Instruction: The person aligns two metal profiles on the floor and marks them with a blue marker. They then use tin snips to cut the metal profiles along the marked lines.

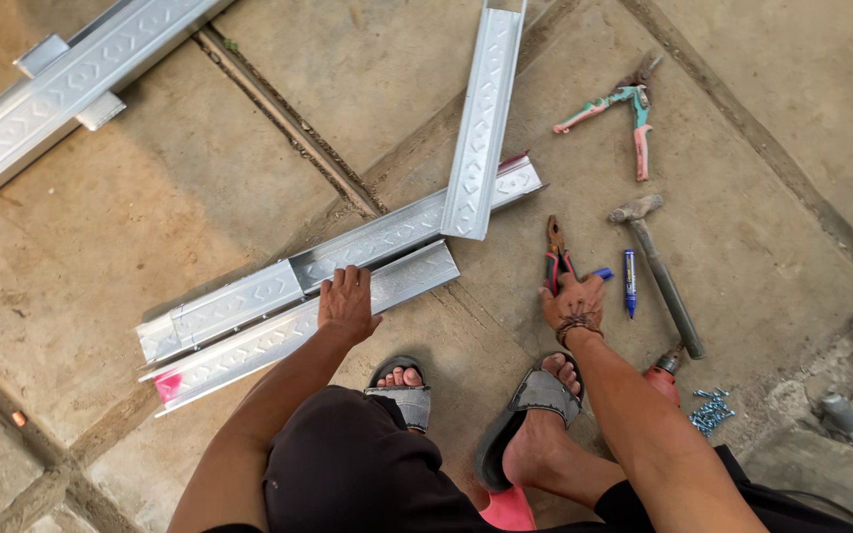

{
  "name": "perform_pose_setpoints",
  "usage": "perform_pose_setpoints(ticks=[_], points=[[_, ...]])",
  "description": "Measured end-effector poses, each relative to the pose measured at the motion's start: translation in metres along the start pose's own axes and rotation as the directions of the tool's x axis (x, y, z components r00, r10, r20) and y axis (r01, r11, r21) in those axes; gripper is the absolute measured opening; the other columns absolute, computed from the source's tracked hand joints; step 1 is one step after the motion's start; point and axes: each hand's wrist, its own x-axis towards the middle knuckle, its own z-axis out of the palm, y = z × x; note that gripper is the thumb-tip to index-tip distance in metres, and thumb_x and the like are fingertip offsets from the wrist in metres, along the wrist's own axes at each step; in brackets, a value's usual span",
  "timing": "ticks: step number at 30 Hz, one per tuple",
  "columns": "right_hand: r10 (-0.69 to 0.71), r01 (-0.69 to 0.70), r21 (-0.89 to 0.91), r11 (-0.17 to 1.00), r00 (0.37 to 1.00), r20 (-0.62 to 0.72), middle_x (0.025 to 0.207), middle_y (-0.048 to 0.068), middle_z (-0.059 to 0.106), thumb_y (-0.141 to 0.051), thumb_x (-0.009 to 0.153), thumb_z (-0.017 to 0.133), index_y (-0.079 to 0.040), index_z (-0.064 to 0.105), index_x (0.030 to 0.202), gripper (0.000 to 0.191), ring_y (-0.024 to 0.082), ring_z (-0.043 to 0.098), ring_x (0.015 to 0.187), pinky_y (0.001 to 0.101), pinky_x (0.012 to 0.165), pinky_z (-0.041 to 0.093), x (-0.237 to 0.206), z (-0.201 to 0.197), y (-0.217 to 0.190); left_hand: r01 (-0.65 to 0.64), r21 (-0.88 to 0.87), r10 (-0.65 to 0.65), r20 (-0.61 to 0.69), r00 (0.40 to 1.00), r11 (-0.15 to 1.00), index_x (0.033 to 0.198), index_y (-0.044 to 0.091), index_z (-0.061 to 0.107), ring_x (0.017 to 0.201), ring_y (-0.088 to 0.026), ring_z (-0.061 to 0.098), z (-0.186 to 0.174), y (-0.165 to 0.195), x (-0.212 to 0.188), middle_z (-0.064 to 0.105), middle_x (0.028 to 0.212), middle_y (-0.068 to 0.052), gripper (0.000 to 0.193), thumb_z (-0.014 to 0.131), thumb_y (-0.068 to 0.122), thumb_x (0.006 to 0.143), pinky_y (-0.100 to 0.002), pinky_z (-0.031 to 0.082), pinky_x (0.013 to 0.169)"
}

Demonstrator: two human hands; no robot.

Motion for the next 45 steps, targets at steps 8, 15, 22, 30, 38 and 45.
perform_pose_setpoints(ticks=[8,15,22,30,38,45], points=[[0.074,-0.072,-0.022,0.997,0.99,0.124,0.134,0.019,0.054,-0.042,0.082,0.08,-0.012,0.073,0.121,0.049,0.037,0.054,0.126,0.0471,0.107,0.047,0.002,-0.015,-0.001,0.0,-0.088,-0.001,-0.011,1.0,0.996,0.142,0.007,0.044,0.134,-0.028,0.04,0.001,-0.004,-0.005,0.045,0.138,-0.01,0.088,0.086,0.049,0.077,-0.047,0.036,0.11],[-0.057,0.08,0.482,0.873,0.996,-0.063,0.094,0.02,0.071,-0.051,0.101,0.069,0.003,0.072,0.1,0.054,0.034,0.068,0.087,0.041,0.082,0.053,0.03,-0.024,-0.05,-0.03,-0.461,-0.126,-0.305,0.944,0.887,0.137,0.006,0.051,0.125,-0.033,0.048,0.011,-0.025,-0.006,0.053,0.129,-0.015,0.078,0.085,0.046,0.08,-0.053,0.038,0.108],[-0.052,-0.433,0.732,0.527,0.843,0.536,0.091,0.004,0.074,-0.051,0.094,0.067,-0.005,0.07,0.099,0.046,0.014,0.067,0.072,0.0301,0.061,0.05,0.089,-0.047,-0.148,0.07,-0.906,-0.502,-0.166,0.849,0.417,0.113,0.0,0.069,0.09,-0.021,0.069,0.002,-0.043,0.006,0.071,0.101,-0.011,0.048,0.083,0.033,0.081,-0.034,0.058,0.081],[-0.056,-0.436,0.664,0.608,0.81,0.584,0.083,0.006,0.072,-0.032,0.09,0.078,-0.005,0.066,0.095,0.031,0.014,0.067,0.061,0.0297,0.053,0.05,0.083,-0.055,-0.156,0.107,-0.953,-0.441,-0.03,0.897,0.284,0.114,-0.002,0.07,0.086,-0.017,0.07,-0.011,-0.04,0.007,0.074,0.095,-0.01,0.048,0.083,0.032,0.083,-0.031,0.059,0.079],[-0.169,-0.428,0.803,0.414,0.831,0.53,0.079,0.005,0.071,-0.022,0.085,0.083,-0.006,0.068,0.098,0.025,0.012,0.058,0.056,0.028,0.051,0.047,0.064,-0.032,-0.151,0.062,-0.993,-0.159,0.046,0.986,0.103,0.125,-0.007,0.066,0.096,-0.022,0.069,-0.037,-0.004,0.028,0.073,0.105,-0.015,0.074,0.084,0.047,0.078,-0.033,0.058,0.082],[-0.384,-0.498,0.86,0.114,0.776,0.5,0.077,0.002,0.067,-0.018,0.089,0.084,0.001,0.071,0.103,0.027,0.011,0.057,0.062,0.0261,0.055,0.046,0.002,-0.002,-0.156,0.237,-0.971,0.026,0.237,0.971,0.008,0.144,-0.005,0.047,0.112,-0.027,0.064,-0.051,0.022,0.034,0.064,0.128,-0.02,0.097,0.077,0.062,0.081,-0.042,0.056,0.091]])
